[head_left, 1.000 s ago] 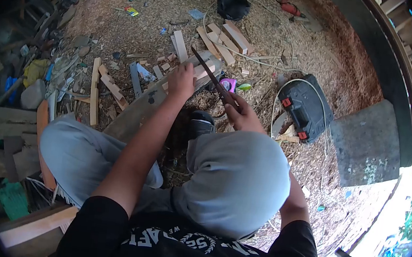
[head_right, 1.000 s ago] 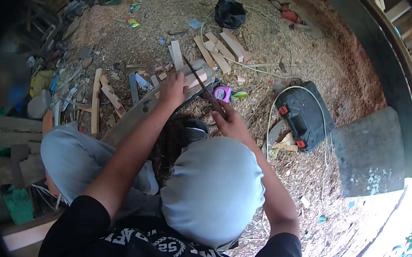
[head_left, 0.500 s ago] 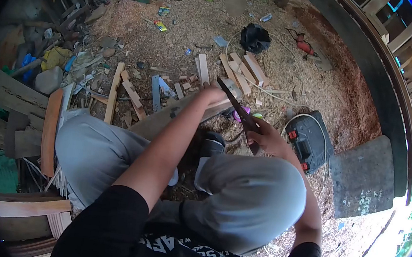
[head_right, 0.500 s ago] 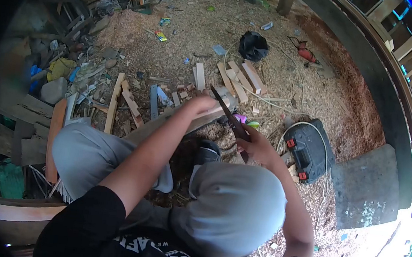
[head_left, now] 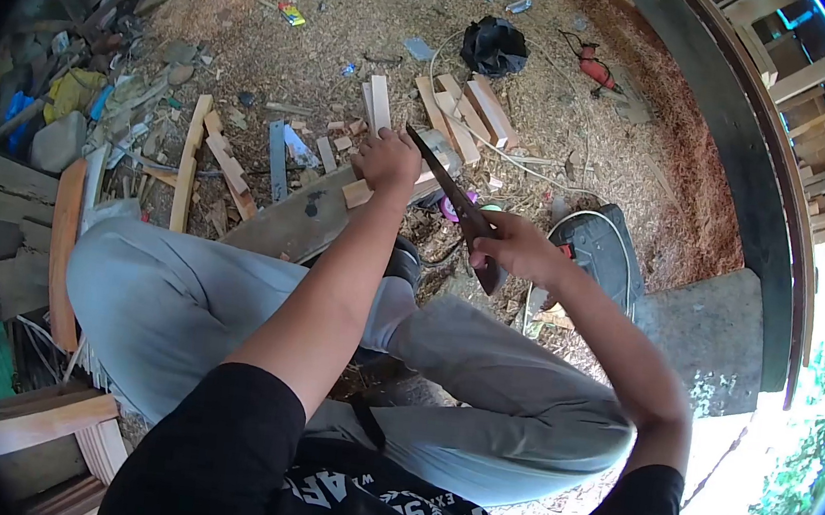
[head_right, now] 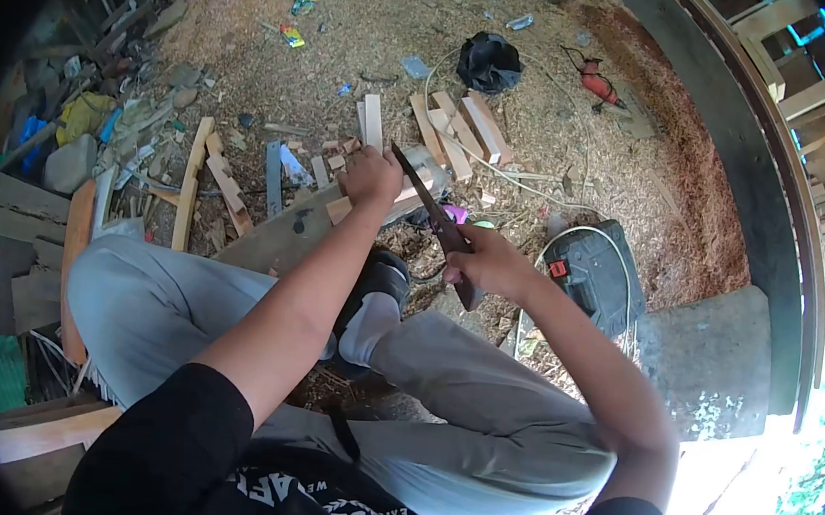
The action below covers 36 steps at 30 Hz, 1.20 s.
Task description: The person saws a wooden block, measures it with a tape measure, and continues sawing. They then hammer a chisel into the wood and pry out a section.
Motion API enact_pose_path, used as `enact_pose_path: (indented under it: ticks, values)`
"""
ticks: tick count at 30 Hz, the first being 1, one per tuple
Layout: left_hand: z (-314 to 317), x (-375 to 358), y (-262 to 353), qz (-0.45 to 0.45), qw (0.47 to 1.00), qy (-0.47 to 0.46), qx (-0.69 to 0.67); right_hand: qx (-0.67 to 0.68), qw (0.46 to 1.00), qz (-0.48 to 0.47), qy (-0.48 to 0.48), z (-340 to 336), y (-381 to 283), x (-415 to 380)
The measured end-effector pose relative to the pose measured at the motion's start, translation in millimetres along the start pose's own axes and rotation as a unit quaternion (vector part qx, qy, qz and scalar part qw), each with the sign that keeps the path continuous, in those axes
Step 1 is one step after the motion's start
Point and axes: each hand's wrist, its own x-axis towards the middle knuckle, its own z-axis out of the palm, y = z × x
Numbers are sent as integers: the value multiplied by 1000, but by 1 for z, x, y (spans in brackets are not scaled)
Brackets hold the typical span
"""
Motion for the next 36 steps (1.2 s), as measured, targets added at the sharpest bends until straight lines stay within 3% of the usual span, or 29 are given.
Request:
enact_pose_path:
  ticks: [2,4,5,7,10,12,14,15,16,18,22,27,29,36]
  values:
    - [-7,1,1,1,998,-60,-29,2,1000,-16,-1,3,11,0]
    - [-1,0,3,1,999,-54,3,108,988,-69,91,18,18,-5]
    - [2,1,5,7,998,-46,31,113,987,-67,89,23,27,-4]
    - [6,4,12,-20,996,-53,70,272,945,-120,134,38,49,3]
    - [4,0,14,-46,994,-61,77,365,896,-181,175,60,69,4]
    - [-2,-1,17,-40,996,-67,52,369,888,-176,213,73,85,11]
    - [-5,-6,16,-10,998,-53,31,259,936,-109,213,82,97,13]
    - [15,-1,8,3,999,2,48,187,936,-114,275,90,109,28]
    - [10,1,9,13,998,-8,59,200,933,-104,281,94,117,36]
    - [4,8,11,-29,992,-105,70,120,908,-192,353,95,125,46]
    - [8,2,11,-7,995,-53,80,186,915,-135,332,105,133,44]
    - [11,-8,10,28,995,7,97,266,909,-133,292,91,126,32]
    - [10,-8,9,65,996,35,41,181,941,-82,273,78,120,30]
    - [30,5,-5,98,994,37,10,137,942,-58,300,71,86,7]
